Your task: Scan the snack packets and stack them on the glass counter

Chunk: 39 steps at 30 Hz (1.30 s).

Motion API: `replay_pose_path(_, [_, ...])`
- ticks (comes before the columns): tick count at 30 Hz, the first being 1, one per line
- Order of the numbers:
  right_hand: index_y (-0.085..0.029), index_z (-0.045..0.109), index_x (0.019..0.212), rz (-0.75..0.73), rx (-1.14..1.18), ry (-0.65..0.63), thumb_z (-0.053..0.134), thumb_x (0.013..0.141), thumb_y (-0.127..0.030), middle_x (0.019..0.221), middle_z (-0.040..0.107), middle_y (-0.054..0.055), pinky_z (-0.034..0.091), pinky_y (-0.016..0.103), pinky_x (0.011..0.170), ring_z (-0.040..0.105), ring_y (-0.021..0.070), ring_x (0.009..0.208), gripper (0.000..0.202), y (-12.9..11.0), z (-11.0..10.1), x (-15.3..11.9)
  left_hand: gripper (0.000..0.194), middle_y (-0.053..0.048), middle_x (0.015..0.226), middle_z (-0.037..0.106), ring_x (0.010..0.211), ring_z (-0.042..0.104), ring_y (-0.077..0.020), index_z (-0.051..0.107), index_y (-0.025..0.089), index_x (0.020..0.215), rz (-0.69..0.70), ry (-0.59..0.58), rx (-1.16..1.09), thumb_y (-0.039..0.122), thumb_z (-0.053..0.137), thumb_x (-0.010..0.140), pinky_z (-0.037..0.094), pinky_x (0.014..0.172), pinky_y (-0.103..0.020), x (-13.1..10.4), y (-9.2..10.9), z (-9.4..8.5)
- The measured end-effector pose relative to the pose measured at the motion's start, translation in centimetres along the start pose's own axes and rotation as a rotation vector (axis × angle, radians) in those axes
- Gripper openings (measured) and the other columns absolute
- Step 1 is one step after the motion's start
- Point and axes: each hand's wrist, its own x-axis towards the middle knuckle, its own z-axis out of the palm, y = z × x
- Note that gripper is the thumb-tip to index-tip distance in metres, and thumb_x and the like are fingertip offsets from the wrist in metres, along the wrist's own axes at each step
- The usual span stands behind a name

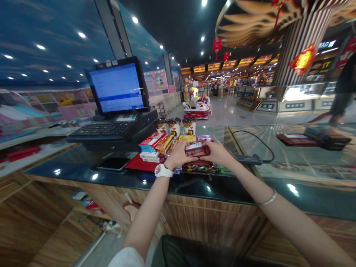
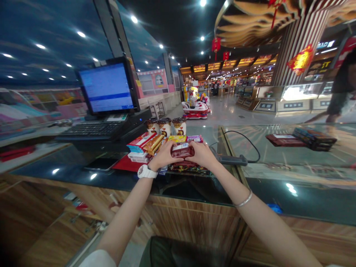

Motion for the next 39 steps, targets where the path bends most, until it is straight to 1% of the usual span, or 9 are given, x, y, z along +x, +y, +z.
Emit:
replay_pose_path(5, [-0.023, 0.055, 0.114, -0.035, -0.021, 0.083, 0.071, 0.074, -0.035, 0.115, 0.066, 0.01, 0.036, 0.053, 0.104, 0.06, 0.0301, 0.111, 0.045, 0.0, 0.0, 0.0, 0.056, -0.009, 0.118, 0.057, 0.119, 0.053, -0.0281, 0.051, 0.021, 0.11, 0.039, 0.138, 0.052, 0.051, 0.076, 0.07, 0.028, 0.117, -0.051, 0.0, 0.5, -0.5])
replay_pose_path(9, [-0.02, 0.053, 0.119, -0.05, -0.067, 0.152, 0.068, 0.075, -0.035, 0.135, 0.053, 0.016, 0.033, 0.055, 0.109, 0.05, 0.033, 0.126, 0.048, 0.1, -0.3, 0.0, 0.057, -0.01, 0.123, 0.054, 0.123, 0.052, -0.0284, 0.051, 0.021, 0.113, 0.059, 0.202, 0.127, 0.049, 0.076, 0.07, 0.019, 0.121, -0.053, 0.6, 1.0, -0.9])
replay_pose_path(16, [-0.018, 0.049, 0.126, -0.04, -0.13, 0.29, 0.06, 0.078, -0.025, 0.156, 0.029, 0.019, 0.029, 0.058, 0.112, 0.031, 0.0359, 0.142, 0.049, 1.3, -2.1, 0.5, 0.061, -0.014, 0.129, 0.052, 0.129, 0.047, -0.0311, 0.052, 0.019, 0.118, 0.132, 0.272, 0.219, 0.049, 0.074, 0.07, 0.014, 0.123, -0.054, 4.3, 3.2, -1.4])
replay_pose_path(20, [-0.017, 0.045, 0.133, -0.016, -0.169, 0.304, 0.059, 0.077, -0.023, 0.16, 0.024, 0.018, 0.023, 0.06, 0.115, 0.022, 0.0355, 0.148, 0.058, 2.4, -3.9, 0.6, 0.06, -0.015, 0.132, 0.05, 0.13, 0.046, -0.0311, 0.053, 0.017, 0.119, 0.195, 0.29, 0.207, 0.047, 0.073, 0.072, 0.012, 0.124, -0.054, 6.5, 4.9, -0.8])
replay_pose_path(23, [-0.018, 0.041, 0.14, -0.048, -0.246, 0.261, 0.063, 0.075, -0.027, 0.161, 0.022, 0.017, 0.017, 0.062, 0.117, 0.014, 0.0368, 0.15, 0.069, 3.5, -5.3, -0.1, 0.059, -0.015, 0.134, 0.05, 0.132, 0.045, -0.0316, 0.053, 0.019, 0.12, 0.234, 0.3, 0.192, 0.047, 0.072, 0.072, 0.015, 0.122, -0.057, 7.1, 5.5, 0.5])
replay_pose_path(26, [-0.02, 0.038, 0.144, -0.125, -0.316, 0.212, 0.069, 0.071, -0.031, 0.16, 0.025, 0.016, 0.012, 0.064, 0.117, 0.012, 0.0381, 0.15, 0.08, 4.9, -6.0, -1.2, 0.06, -0.016, 0.133, 0.051, 0.131, 0.047, -0.0323, 0.053, 0.019, 0.118, 0.298, 0.328, 0.185, 0.049, 0.074, 0.07, 0.021, 0.12, -0.059, 6.9, 5.4, 1.9])
replay_pose_path(30, [-0.022, 0.04, 0.144, -0.186, -0.317, 0.209, 0.069, 0.072, -0.03, 0.15, 0.042, 0.014, 0.013, 0.062, 0.119, 0.024, 0.0357, 0.147, 0.078, 5.9, -6.0, -2.1, 0.059, -0.016, 0.131, 0.052, 0.129, 0.049, -0.0321, 0.054, 0.02, 0.116, 0.366, 0.349, 0.208, 0.052, 0.074, 0.071, 0.027, 0.119, -0.057, 6.4, 4.9, 2.8])
replay_pose_path(34, [-0.023, 0.046, 0.139, -0.235, -0.306, 0.262, 0.068, 0.072, -0.028, 0.146, 0.047, 0.012, 0.013, 0.06, 0.12, 0.03, 0.034, 0.145, 0.071, 5.8, -5.9, -2.3, 0.058, -0.017, 0.134, 0.052, 0.131, 0.048, -0.0318, 0.052, 0.019, 0.118, 0.366, 0.366, 0.214, 0.052, 0.072, 0.073, 0.026, 0.12, -0.057, 6.0, 5.3, 2.4])
replay_pose_path(39, [-0.02, 0.051, 0.131, -0.25, -0.298, 0.299, 0.069, 0.072, -0.03, 0.145, 0.047, 0.014, 0.014, 0.06, 0.12, 0.031, 0.0344, 0.144, 0.062, 5.8, -6.0, -2.6, 0.057, -0.015, 0.143, 0.048, 0.136, 0.043, -0.0313, 0.052, 0.021, 0.12, 0.389, 0.304, 0.196, 0.045, 0.072, 0.073, 0.022, 0.121, -0.057, 5.7, 5.8, 1.8])
